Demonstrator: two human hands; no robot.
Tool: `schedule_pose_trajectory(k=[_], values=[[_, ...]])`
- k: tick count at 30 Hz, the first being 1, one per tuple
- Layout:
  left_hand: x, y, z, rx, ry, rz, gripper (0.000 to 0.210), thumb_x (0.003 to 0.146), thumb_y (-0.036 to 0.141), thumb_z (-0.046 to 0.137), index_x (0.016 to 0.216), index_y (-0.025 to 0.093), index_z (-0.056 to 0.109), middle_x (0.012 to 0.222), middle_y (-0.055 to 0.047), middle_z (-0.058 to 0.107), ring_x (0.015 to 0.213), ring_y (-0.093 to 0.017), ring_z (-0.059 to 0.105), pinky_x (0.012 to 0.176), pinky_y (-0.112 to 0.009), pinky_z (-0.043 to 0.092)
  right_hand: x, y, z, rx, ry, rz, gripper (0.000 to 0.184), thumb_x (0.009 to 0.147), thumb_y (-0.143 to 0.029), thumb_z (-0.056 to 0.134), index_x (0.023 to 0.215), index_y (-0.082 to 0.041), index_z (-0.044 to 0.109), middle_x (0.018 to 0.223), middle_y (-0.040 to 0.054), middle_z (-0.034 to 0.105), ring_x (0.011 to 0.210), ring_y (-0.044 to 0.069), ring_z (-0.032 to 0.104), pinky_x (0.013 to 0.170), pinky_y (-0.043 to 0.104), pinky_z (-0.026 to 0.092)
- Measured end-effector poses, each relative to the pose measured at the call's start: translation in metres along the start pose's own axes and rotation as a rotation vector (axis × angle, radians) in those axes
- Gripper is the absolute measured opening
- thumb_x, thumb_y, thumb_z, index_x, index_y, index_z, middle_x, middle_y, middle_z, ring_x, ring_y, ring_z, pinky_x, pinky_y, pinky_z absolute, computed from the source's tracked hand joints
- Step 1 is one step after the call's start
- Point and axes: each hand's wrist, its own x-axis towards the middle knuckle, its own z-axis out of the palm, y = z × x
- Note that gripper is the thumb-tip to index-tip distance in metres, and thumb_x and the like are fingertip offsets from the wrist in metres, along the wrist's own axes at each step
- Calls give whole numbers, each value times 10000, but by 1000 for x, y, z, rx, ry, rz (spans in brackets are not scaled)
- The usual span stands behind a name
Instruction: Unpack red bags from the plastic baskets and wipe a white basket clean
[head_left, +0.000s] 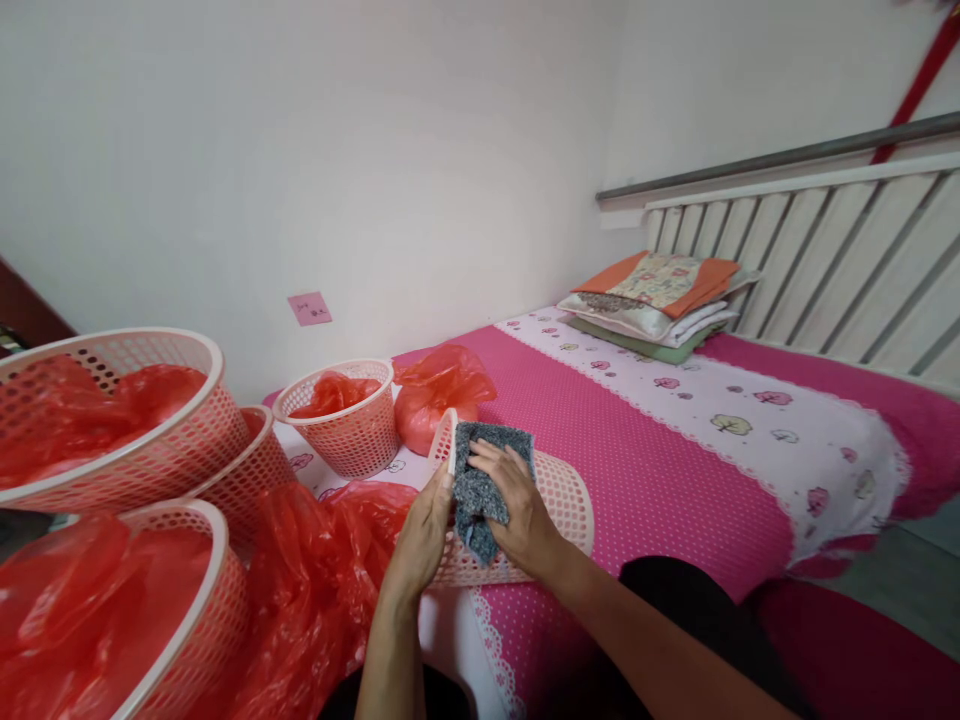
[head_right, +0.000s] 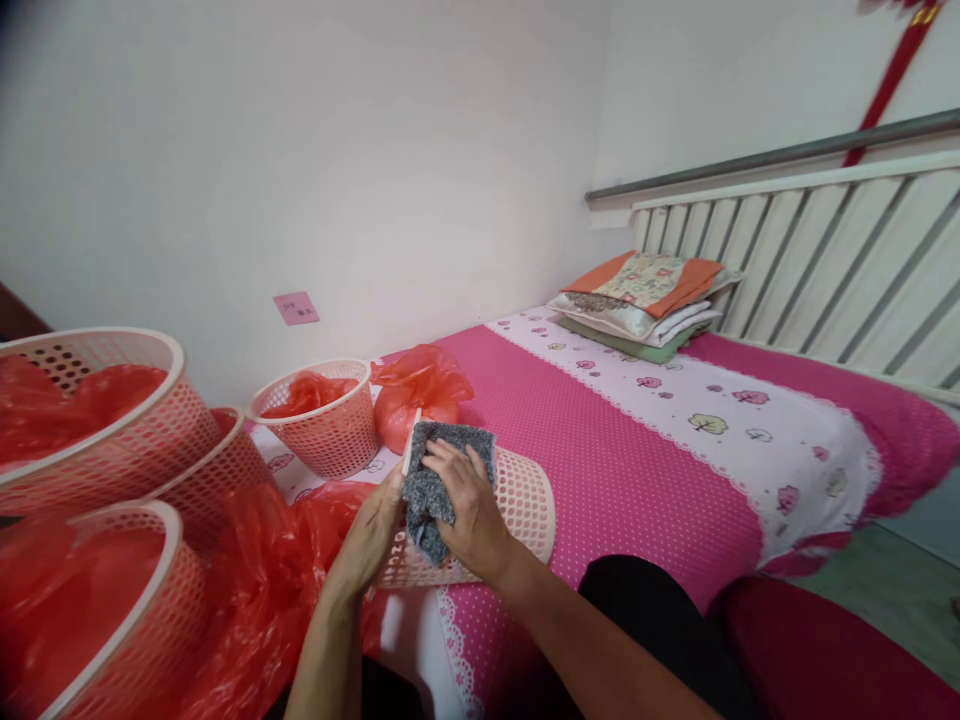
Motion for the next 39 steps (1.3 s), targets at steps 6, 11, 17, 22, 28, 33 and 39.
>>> schedule_pose_trajectory(k=[6,11,17,22,28,33,39], values=[[-1,10,2,-55,-40,-21,637,1046,567,412,1552,191,500,1631,-100,497,1512,-283,446,1285,-480,281,16,18,-3,79,85,108,688,700,-41,512,1351,-245,601,1445,101,651,1391,289,562,1209,583,356],[-1,22,3,-63,-44,-16,604,1024,560,463,1491,195,580,1602,-89,535,1506,-278,457,1297,-466,254,26,47,-8,149,106,224,555,762,-92,512,1281,-198,679,1292,108,740,1205,271,685,1079,471,507],[-3,19,1,-95,-53,-75,581,1000,538,518,1461,195,602,1553,-99,588,1442,-286,520,1250,-462,334,19,79,-20,131,104,377,405,792,-188,532,1133,-175,749,1061,91,804,971,260,746,912,408,574],[-3,11,0,-86,-50,-74,532,1001,497,514,1403,164,620,1435,-122,664,1293,-272,598,1186,-439,389,-1,102,-30,94,123,448,423,772,-228,536,1123,-191,767,1097,94,811,1014,279,754,951,444,573],[-2,9,3,-10,16,-90,495,999,443,447,1372,154,596,1354,-127,662,1119,-246,611,1120,-412,423,-33,108,-40,23,186,515,446,772,-275,551,1151,-181,767,1110,121,806,1006,300,759,934,478,586],[-6,15,0,38,-41,-62,492,980,400,431,1395,170,559,1428,-133,613,1259,-275,562,1144,-426,392,-59,96,-46,-4,236,503,436,812,-287,567,1200,-180,736,1135,123,790,1042,295,749,951,475,593],[-10,28,8,60,-44,-96,498,985,452,496,1411,198,534,1417,-128,612,1290,-282,553,1134,-430,393,-87,78,-47,-87,240,290,495,874,-223,569,1364,-218,633,1348,136,700,1275,325,644,1096,583,507]])
